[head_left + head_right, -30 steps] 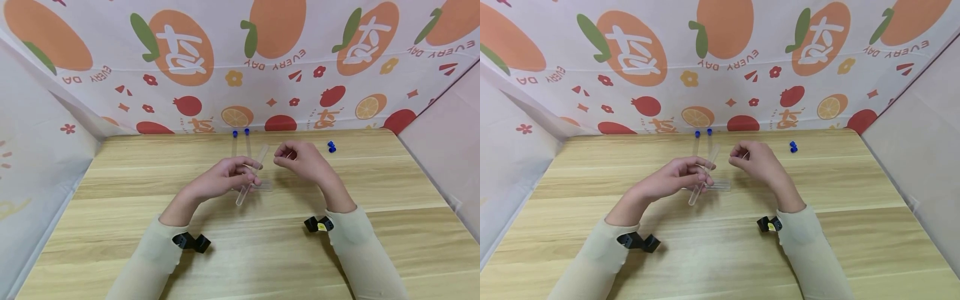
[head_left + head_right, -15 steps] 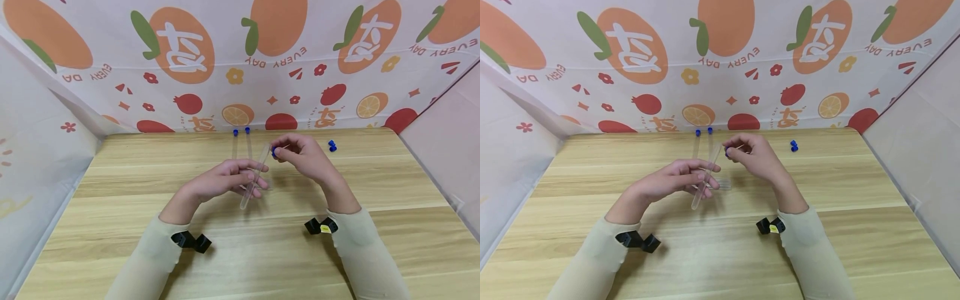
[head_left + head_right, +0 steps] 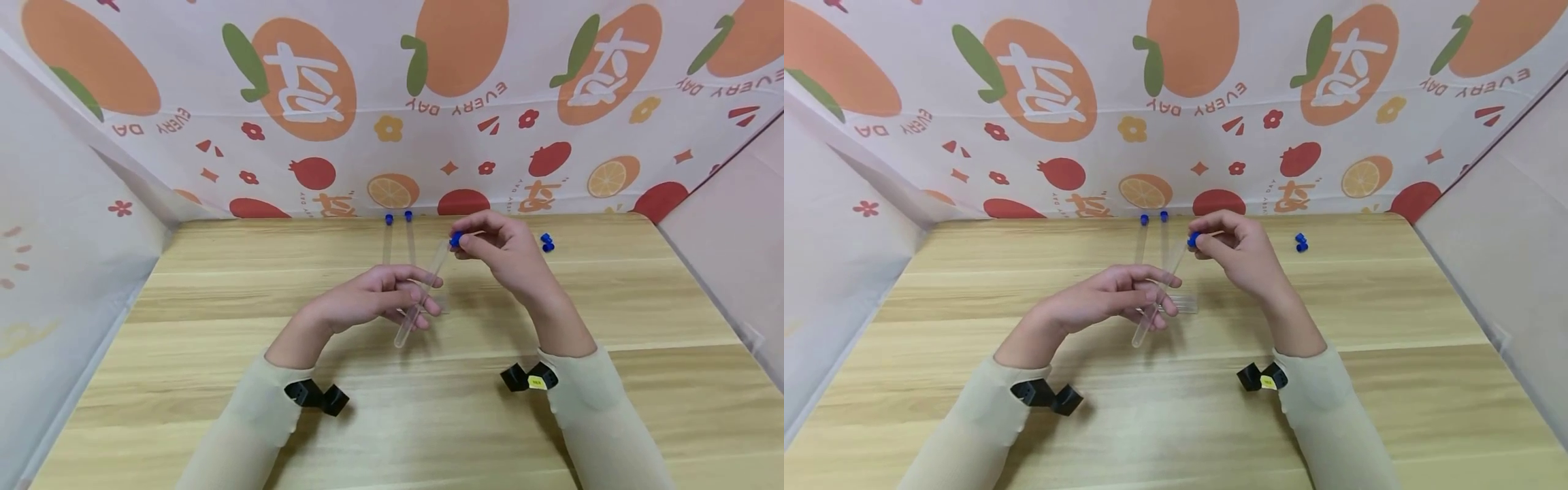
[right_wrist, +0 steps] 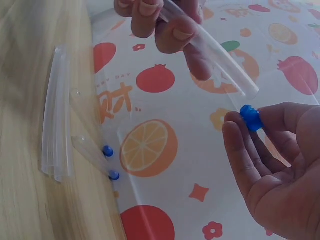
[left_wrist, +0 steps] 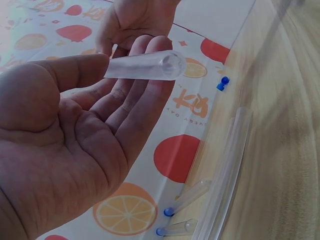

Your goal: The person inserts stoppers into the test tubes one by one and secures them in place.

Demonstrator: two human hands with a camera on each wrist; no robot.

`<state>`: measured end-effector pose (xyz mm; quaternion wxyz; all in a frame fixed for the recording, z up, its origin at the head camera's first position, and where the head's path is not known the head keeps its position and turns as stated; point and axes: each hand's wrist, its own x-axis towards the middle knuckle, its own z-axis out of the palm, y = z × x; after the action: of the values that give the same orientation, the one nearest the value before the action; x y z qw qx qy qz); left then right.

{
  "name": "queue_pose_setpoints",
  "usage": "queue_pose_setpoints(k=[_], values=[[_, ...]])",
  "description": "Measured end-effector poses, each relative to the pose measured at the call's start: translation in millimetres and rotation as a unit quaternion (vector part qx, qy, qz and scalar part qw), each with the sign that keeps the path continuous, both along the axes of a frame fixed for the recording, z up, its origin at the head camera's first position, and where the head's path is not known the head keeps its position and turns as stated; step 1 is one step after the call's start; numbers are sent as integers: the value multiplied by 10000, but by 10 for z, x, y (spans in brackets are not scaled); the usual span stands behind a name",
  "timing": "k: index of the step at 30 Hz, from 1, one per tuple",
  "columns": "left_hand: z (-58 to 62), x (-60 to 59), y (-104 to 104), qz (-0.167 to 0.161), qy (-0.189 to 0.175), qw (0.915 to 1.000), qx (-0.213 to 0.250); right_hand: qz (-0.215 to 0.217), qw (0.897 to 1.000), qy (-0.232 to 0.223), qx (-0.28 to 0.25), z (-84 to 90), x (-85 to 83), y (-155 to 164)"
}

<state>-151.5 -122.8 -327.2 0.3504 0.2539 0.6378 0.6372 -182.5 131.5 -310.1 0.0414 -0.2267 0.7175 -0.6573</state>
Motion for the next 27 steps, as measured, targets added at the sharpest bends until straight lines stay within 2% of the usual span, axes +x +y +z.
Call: queue_pose_setpoints(k=[6,20,27], values=[[-21,17,0,17,-74,10000,-35,45,9995,-47,-311,1,27,-15],[-18,-2,3,133,77,9999,-66,91,9998,31,-184,15,27,-33],[-9,-9,19,346,164,9992,-68,-104,9993,-67,-345,4,18,-21]])
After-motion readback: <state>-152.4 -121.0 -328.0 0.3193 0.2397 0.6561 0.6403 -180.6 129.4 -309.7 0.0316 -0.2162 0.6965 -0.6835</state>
